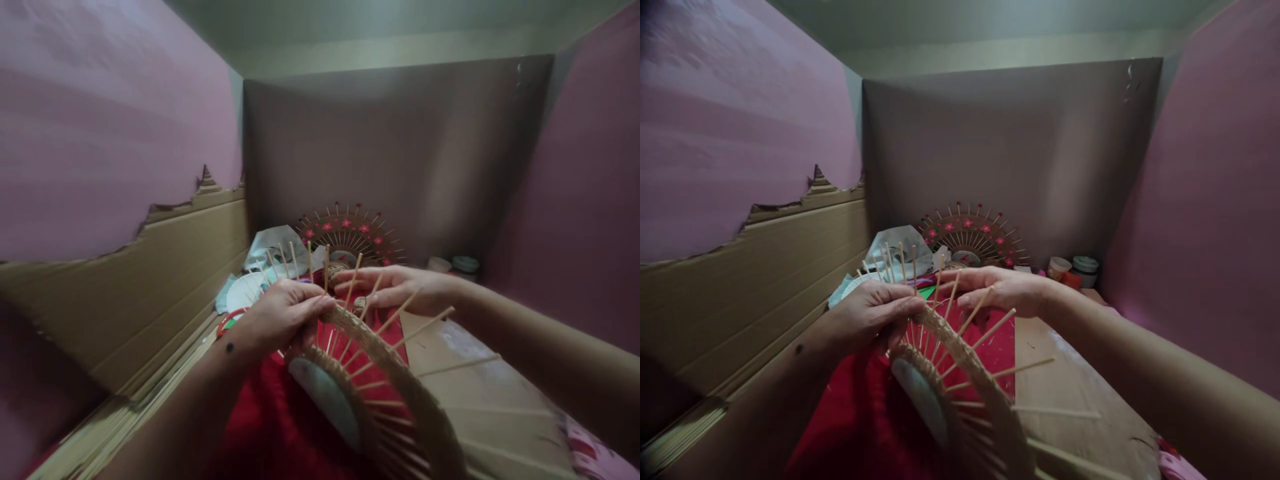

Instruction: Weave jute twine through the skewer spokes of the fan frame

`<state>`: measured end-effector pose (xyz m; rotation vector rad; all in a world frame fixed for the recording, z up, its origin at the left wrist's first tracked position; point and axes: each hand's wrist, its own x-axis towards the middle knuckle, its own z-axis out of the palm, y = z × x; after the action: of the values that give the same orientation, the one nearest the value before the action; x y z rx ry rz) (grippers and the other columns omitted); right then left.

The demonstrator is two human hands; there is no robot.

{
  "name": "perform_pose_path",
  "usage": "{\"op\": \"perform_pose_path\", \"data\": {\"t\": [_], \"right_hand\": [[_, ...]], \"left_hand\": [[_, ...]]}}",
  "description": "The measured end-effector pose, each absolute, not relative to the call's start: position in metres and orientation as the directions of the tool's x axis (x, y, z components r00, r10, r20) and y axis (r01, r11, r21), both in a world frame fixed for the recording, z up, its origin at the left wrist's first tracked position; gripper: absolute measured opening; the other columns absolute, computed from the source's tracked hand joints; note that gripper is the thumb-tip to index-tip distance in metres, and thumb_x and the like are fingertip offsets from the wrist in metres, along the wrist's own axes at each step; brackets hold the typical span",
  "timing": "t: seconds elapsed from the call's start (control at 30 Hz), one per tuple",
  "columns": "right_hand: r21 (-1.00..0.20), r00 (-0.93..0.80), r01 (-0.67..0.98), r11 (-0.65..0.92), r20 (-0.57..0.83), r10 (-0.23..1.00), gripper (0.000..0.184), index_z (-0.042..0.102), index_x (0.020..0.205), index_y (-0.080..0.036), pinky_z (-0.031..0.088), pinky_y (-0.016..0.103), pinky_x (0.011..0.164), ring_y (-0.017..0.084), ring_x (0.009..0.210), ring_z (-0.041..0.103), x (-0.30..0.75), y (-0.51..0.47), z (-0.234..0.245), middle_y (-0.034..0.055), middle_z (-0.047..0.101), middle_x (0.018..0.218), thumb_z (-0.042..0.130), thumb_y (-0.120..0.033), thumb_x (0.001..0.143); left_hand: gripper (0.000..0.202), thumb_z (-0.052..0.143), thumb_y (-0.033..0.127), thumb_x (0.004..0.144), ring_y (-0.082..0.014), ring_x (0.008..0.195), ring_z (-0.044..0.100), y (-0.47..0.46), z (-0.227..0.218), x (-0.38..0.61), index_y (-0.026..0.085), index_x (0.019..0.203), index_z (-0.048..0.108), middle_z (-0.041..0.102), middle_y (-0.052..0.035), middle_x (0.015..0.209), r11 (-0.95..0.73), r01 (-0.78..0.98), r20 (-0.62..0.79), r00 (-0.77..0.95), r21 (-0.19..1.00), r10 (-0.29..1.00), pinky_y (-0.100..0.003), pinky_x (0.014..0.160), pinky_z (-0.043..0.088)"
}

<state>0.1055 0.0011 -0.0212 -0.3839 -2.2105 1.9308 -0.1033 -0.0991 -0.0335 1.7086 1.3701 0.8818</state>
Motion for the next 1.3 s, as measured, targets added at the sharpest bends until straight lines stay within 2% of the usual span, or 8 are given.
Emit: {"op": "perform_pose_path", "data": {"t": [0.2,0.33,0.53,0.7,0.8,0.97,1.17,1.3], "right_hand": [[-0.951,-0.89,0.23,0.207,-0.12,0.439,0.02,0.063,0.083,-0.013,0.043,0.022,0.052,0.008,0.053,0.053,0.098,-0.016,-0.028,-0.0012,0.058,0.063,0.066,-0.03,0.072],[-0.914,-0.822,0.175,0.365,0.069,0.566,0.022,0.066,0.079,-0.013,0.044,0.025,0.057,0.01,0.057,0.054,0.108,-0.012,-0.023,0.0013,0.062,0.065,0.068,-0.033,0.07],[-0.684,-0.82,0.289,0.67,0.185,0.542,0.018,0.069,0.078,-0.015,0.044,0.028,0.069,0.015,0.076,0.057,0.119,-0.001,-0.027,0.0044,0.064,0.076,0.066,-0.03,0.07],[-0.844,-0.792,0.3,0.445,0.04,0.609,0.019,0.066,0.073,-0.014,0.043,0.027,0.067,0.014,0.07,0.057,0.13,0.011,-0.037,0.0038,0.065,0.074,0.068,-0.033,0.068],[-0.928,-0.738,0.184,0.324,0.088,0.669,0.019,0.064,0.072,-0.015,0.041,0.024,0.064,0.011,0.065,0.056,0.137,0.02,-0.043,0.0022,0.064,0.07,0.068,-0.033,0.069],[-0.951,-0.682,0.031,0.307,0.204,0.703,0.017,0.06,0.07,-0.016,0.03,0.022,0.049,0.007,0.05,0.044,0.138,0.023,-0.046,-0.0027,0.053,0.053,0.065,-0.031,0.071],[-0.926,-0.665,0.052,0.374,0.247,0.704,0.016,0.06,0.069,-0.016,0.029,0.022,0.048,0.006,0.051,0.043,0.14,0.01,-0.037,-0.0024,0.054,0.057,0.067,-0.03,0.069],[-0.96,-0.701,0.068,0.271,0.147,0.698,0.014,0.061,0.064,-0.014,0.024,0.02,0.043,0.004,0.046,0.036,0.147,0.012,-0.039,-0.0039,0.048,0.052,0.069,-0.026,0.066]], "left_hand": [[0.035,0.045,0.045,0.082,-0.0063,0.028,0.04,-0.111,-0.029,-0.096,0.016,0.064,0.053,0.048,0.0044,0.038,-0.063,0.502,-0.002,0.129,0.863,0.992,-0.016,0.029,0.028],[0.034,0.046,0.043,0.08,-0.0057,0.028,0.039,-0.116,-0.023,-0.09,0.016,0.061,0.054,0.047,0.0045,0.037,-0.022,0.545,-0.061,0.134,0.838,0.989,-0.015,0.029,0.027],[0.03,0.048,0.037,0.078,-0.0052,0.026,0.036,-0.085,-0.038,-0.09,0.016,0.056,0.052,0.044,0.0049,0.035,0.003,0.582,-0.106,0.142,0.813,0.984,-0.016,0.029,0.027],[0.03,0.047,0.038,0.078,-0.0057,0.027,0.037,-0.069,-0.054,-0.093,0.016,0.058,0.053,0.047,0.0035,0.037,-0.017,0.593,-0.097,0.159,0.805,0.982,-0.018,0.029,0.026],[0.031,0.047,0.038,0.079,-0.0055,0.026,0.037,-0.069,-0.057,-0.093,0.016,0.058,0.052,0.045,0.0045,0.036,-0.02,0.59,-0.1,0.17,0.807,0.98,-0.017,0.029,0.027],[0.031,0.049,0.039,0.078,-0.0049,0.027,0.036,-0.072,-0.057,-0.089,0.016,0.057,0.051,0.046,0.0043,0.038,-0.012,0.578,-0.118,0.187,0.816,0.975,-0.017,0.029,0.027],[0.031,0.049,0.038,0.077,-0.0051,0.028,0.036,-0.073,-0.057,-0.087,0.017,0.056,0.05,0.045,0.0041,0.038,0.004,0.582,-0.123,0.166,0.813,0.978,-0.017,0.03,0.026],[0.031,0.047,0.039,0.078,-0.0058,0.029,0.038,-0.075,-0.057,-0.089,0.017,0.057,0.05,0.046,0.004,0.039,-0.016,0.59,-0.104,0.168,0.807,0.98,-0.018,0.03,0.027]]}}
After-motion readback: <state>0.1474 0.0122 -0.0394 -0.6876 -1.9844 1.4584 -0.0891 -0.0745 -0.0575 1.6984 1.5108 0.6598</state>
